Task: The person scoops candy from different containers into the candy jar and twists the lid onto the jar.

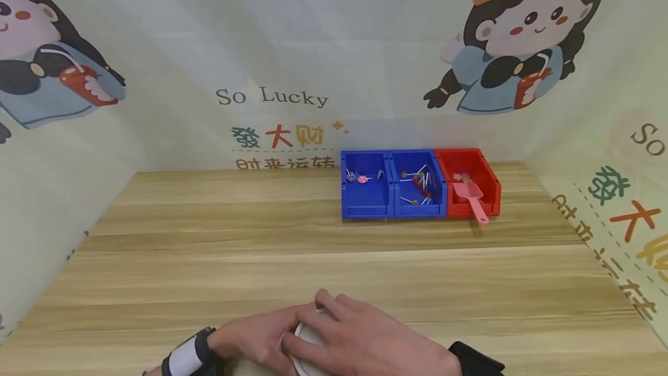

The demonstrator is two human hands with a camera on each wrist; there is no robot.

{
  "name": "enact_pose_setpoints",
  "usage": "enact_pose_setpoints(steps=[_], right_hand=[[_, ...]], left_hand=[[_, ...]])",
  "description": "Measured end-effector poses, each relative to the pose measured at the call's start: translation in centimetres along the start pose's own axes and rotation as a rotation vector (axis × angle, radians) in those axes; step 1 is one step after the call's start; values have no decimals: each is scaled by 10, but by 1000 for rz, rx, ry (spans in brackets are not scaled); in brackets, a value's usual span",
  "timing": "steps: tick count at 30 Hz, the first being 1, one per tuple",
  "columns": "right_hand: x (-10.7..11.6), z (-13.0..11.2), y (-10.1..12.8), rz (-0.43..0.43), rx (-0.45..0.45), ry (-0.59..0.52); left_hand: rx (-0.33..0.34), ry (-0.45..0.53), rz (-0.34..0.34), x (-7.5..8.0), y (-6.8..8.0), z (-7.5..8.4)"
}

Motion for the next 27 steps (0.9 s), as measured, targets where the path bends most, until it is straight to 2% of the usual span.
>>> enact_pose_setpoints(steps=[4,6,9,11,13,17,19,20,23,27], right_hand=[[-2,4,-3,8,-121,-4],[-3,6,-5,48,-190,8],[-5,7,-9,118,-262,46],[-6,7,-10,160,-272,66],[-7,8,-11,176,-251,74],[-8,10,-7,96,-139,14],[-9,10,-5,52,-73,-10],[-9,9,-5,37,-46,-11],[-9,7,-4,62,6,33],[-10,7,-5,80,3,34]], left_hand=[[-49,-84,112,-3,0,1],[-86,-113,171,-5,-3,2],[-110,-86,229,-7,-6,5],[-112,-65,244,-7,-6,6],[-104,-71,240,-6,-5,6],[-28,-87,185,-1,1,1],[4,-52,135,1,4,0],[8,-27,107,2,5,-1],[-13,4,56,3,4,0],[-19,4,64,2,3,0]])
Point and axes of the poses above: each hand's wrist, its own y-axis away from the middle knuckle, its own x-axis out of the back of the hand, z = x × y, the point moved 3 cm from there along -y, towards the middle knuckle, and after that the axes turned 7 degrees about -x, right-handed, at the moved point
